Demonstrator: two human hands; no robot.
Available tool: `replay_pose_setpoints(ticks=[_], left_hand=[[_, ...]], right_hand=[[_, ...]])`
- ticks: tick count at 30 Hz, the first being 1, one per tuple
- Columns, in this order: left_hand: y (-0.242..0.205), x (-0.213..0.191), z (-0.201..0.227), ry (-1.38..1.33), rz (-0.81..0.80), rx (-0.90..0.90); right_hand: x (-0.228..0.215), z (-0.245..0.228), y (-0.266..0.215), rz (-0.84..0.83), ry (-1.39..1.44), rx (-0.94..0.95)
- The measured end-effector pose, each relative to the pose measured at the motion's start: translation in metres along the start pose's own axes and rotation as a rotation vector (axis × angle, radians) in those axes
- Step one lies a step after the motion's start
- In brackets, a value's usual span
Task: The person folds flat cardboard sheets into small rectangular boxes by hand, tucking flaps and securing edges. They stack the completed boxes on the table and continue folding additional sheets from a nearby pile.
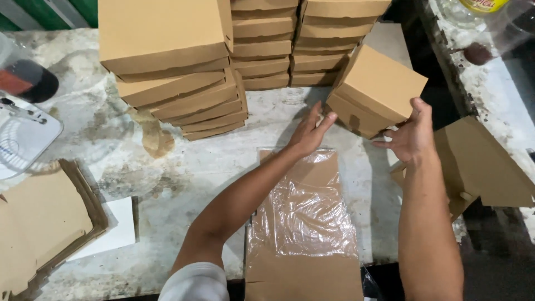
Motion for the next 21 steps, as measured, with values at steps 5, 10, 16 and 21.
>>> replay_pose_setpoints(ticks=[5, 10, 16, 21], left_hand=[[0.014, -0.003, 0.021, 0.071, 0.056, -0.031], [0.023, 0.012, 0.016, 0.075, -0.024, -0.043], [-0.02, 0.012, 0.028, 0.123, -0.03, 0.006], [-0.057, -0.013, 0.018, 0.112, 0.061, -0.032]], right_hand=[[-0.012, 0.006, 0.016, 0.0, 0.051, -0.021], [0.005, 0.001, -0.005, 0.004, 0.054, -0.016], [0.012, 0.022, -0.016, 0.006, -0.01, 0.033], [0.069, 0.024, -0.032, -0.102, -0.097, 0.042]])
Point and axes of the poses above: each hand's wrist, its own y-axis towards the middle knuckle, its own x-axis out of the palm, z = x × y, the point moved 6 cm from there along y, towards the middle knuckle, and after that the axes turned 11 degrees about x, right-handed, at the moved point
